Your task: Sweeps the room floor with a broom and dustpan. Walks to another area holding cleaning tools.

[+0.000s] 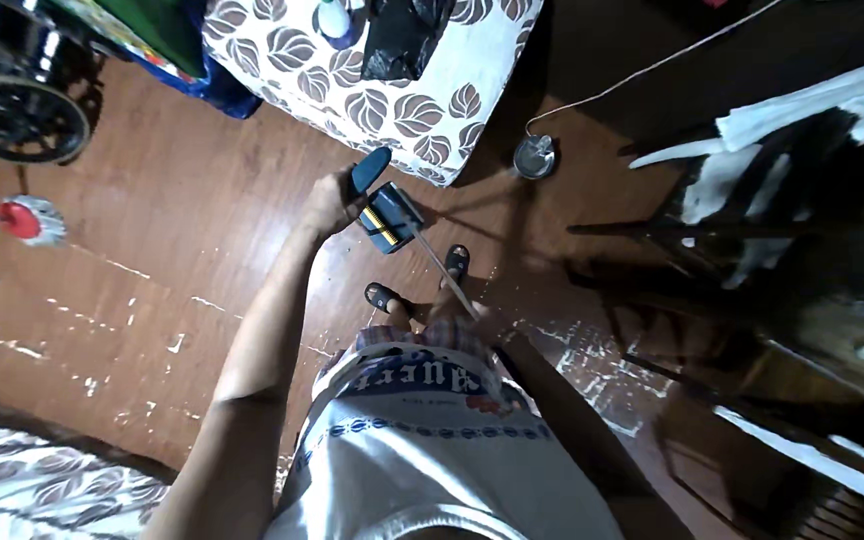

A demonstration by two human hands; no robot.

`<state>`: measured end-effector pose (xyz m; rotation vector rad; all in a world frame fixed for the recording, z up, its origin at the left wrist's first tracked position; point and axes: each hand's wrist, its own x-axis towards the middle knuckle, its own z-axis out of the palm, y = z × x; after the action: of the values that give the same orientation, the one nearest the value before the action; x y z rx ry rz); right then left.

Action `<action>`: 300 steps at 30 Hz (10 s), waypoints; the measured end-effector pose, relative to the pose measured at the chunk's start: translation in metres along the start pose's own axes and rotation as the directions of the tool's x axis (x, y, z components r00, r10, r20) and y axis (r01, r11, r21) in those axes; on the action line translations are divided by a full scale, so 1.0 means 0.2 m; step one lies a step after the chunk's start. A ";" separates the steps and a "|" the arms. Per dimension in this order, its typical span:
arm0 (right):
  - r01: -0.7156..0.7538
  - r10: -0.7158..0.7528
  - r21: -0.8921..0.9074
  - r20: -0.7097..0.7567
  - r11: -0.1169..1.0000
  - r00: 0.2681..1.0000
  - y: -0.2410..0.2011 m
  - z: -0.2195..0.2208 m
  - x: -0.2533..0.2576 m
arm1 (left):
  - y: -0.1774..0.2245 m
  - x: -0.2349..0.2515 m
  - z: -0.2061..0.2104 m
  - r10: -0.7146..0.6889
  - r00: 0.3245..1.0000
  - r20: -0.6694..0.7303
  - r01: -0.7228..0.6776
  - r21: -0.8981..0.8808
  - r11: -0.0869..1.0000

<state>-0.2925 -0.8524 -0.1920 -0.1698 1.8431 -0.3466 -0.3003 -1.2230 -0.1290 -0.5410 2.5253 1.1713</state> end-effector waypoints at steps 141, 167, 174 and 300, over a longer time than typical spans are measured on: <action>0.027 -0.039 -0.887 0.010 0.462 0.999 -4.81 0.80 1.98 | -3.16 -1.29 -2.48 -0.812 0.378 -0.445 0.451 -0.677 0.581; -0.110 0.155 -0.381 0.089 0.918 0.984 -4.15 1.45 1.36 | -3.59 -1.12 -3.07 -0.377 0.874 -0.305 0.274 -0.331 0.903; -0.206 0.185 -0.245 -0.105 0.947 0.977 -3.97 1.38 1.22 | -3.62 -1.03 -3.12 -0.261 0.924 -0.279 0.189 -0.257 0.948; 0.135 -0.060 -0.814 0.122 0.565 0.991 -4.14 2.41 1.11 | -3.04 -3.52 -1.45 -0.910 0.089 -0.404 0.547 -0.744 0.384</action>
<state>0.0517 -1.7720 -0.2540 -0.9309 1.7828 0.4947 0.5649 -1.6644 -0.0547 -2.6851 1.7125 1.0502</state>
